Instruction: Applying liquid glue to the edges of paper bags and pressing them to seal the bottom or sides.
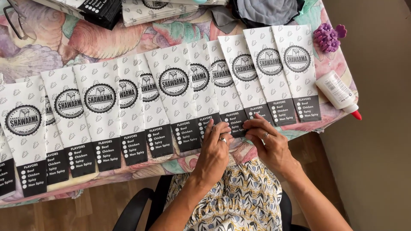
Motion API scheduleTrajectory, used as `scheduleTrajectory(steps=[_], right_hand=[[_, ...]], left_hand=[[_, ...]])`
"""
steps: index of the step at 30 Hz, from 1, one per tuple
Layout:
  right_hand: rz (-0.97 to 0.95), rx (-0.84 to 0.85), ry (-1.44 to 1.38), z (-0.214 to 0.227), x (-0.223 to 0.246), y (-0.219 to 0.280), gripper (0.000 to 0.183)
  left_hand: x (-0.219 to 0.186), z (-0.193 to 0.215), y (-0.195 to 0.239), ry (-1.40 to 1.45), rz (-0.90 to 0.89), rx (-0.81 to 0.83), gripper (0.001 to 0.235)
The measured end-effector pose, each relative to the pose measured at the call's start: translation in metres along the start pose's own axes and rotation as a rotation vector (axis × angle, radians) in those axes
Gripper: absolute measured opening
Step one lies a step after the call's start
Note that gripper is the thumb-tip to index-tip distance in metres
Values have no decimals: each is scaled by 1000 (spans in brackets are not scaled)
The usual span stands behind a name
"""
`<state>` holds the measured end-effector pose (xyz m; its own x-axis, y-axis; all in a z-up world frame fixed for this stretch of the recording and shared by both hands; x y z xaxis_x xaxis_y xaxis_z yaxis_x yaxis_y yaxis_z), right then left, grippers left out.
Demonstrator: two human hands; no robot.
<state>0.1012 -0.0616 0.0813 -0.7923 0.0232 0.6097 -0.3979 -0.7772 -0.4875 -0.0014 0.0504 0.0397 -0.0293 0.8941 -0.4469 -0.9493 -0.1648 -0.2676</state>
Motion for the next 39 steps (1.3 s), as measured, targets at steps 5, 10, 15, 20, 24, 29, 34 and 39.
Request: scheduleTrajectory(steps=[5,10,15,20,24,29,34,39], right_hand=[[-107,-53,-32,0,-2,-6,9],[-165,-50,-51,4,7,-14,13],[-214,-38,-76,0,-9,-5,17],[-280,-4,-99,3,-13,-4,12],[-262,9,-86,4,-11,-5,13],[-201,-10,-91,5,0,-7,16],[-57,-126,46,2,20,-8,20],[20,0,84,-23,25,2,27]], left_hand=[[7,-15,-5,96,132,50,21],[16,-12,-12,331,201,-43,15],[19,-9,-8,434,248,-30,18],[12,-4,-9,434,273,-8,11],[1,-1,-18,251,261,-33,15],[4,-2,-12,270,202,-62,12],[4,12,9,400,46,-153,3],[28,49,35,112,8,-178,25]])
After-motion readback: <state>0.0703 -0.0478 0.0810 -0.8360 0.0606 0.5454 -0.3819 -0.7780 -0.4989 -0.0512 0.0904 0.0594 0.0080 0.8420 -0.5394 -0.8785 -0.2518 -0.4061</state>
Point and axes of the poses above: each hand's wrist, its own y-axis away from the middle knuckle, its own z-axis out of the back of the hand, x = y × z, the point moved 5 cm from there along -y, towards the middle knuckle, and after that the axes turned 9 degrees about x, right-handed, at the moved point
